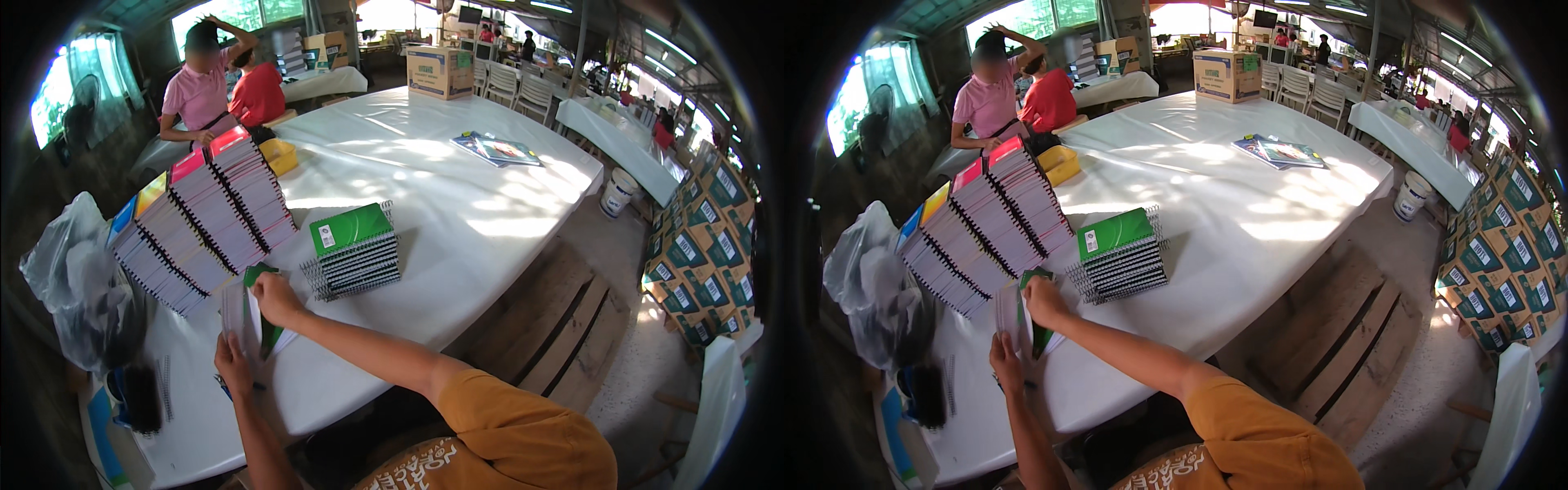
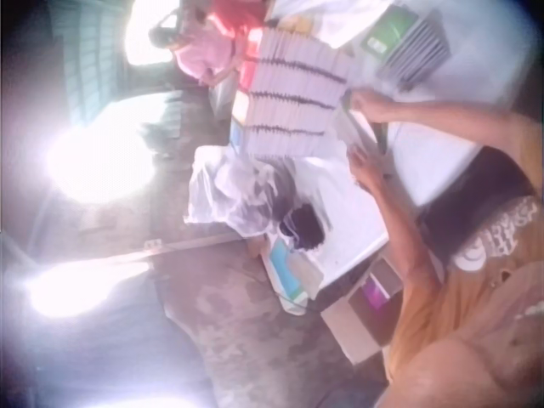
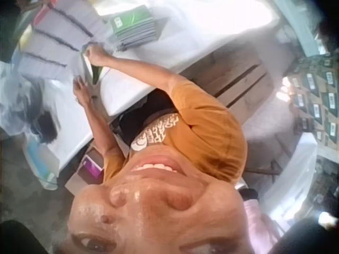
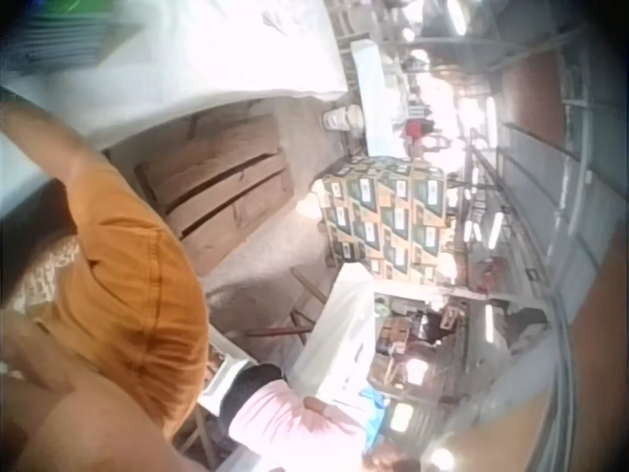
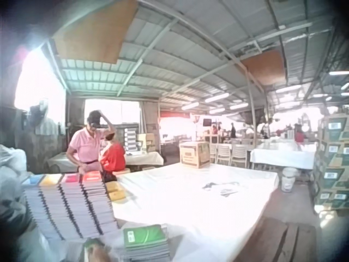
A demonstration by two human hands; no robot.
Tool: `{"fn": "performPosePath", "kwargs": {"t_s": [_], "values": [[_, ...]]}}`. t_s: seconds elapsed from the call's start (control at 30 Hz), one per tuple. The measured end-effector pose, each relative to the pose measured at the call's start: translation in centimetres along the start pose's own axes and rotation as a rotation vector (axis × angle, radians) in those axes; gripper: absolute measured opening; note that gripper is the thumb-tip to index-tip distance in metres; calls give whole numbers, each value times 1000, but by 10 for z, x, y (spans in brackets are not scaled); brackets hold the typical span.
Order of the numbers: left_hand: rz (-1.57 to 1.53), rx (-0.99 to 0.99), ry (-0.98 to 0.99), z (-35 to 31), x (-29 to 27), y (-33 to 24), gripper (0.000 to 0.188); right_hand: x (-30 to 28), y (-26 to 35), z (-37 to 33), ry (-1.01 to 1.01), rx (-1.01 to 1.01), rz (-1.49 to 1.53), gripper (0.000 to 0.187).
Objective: The person binds notebooks by hand, taking a stack of papers and covers, manually threading a plastic spiral through the punched holes along the edge, and repeating the process for multiple notebooks.
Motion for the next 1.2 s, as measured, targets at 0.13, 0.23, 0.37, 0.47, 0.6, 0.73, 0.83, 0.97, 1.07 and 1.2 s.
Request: {"fn": "performPosePath", "kwargs": {"t_s": [0.13, 0.23, 0.37, 0.47, 0.6, 0.73, 0.83, 0.97, 1.07, 1.2], "values": [[336, 261, 69, -10, 9, -16, 28, 49, -23, -26, 267, 894, 1005, 48], [623, 486, 144, -17, 28, -52, 35, 30, -28, -12, 387, 493, 623, 43], [-2, 221, -362, -21, -37, -72, 45, -31, 41, -35, 224, -16, 708, 26], [-466, -112, 9, -34, -11, -37, 49, -25, 29, -73, 429, -125, 623, 20], [-456, -195, 45, -77, 19, -30, 41, -14, 2, -109, 511, -97, 278, 23], [-412, -194, -11, -89, 8, -20, 44, -8, 11, -109, 543, -15, 593, 24], [-23, -56, 201, -91, 12, -40, 48, -2, 2, -122, 594, 65, 638, 25], [379, 162, 213, -37, -39, -30, 51, -10, -9, -132, 659, 66, 394, 26], [1060, 9, -256, 24, -158, 22, 45, -6, 12, -136, 668, -64, 327, 22], [1403, -283, -309, 11, -230, 108, 51, 6, 8, -133, 662, -151, 379, 22]]}}
Point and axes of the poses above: each hand's wrist, its own z-axis towards the middle knuckle, its own x-axis out of the palm, y = z × x, the point moved 10 cm from there along z, towards the middle knuckle, and after that the axes turned 1 degree about -z, right-handed, at the moved point
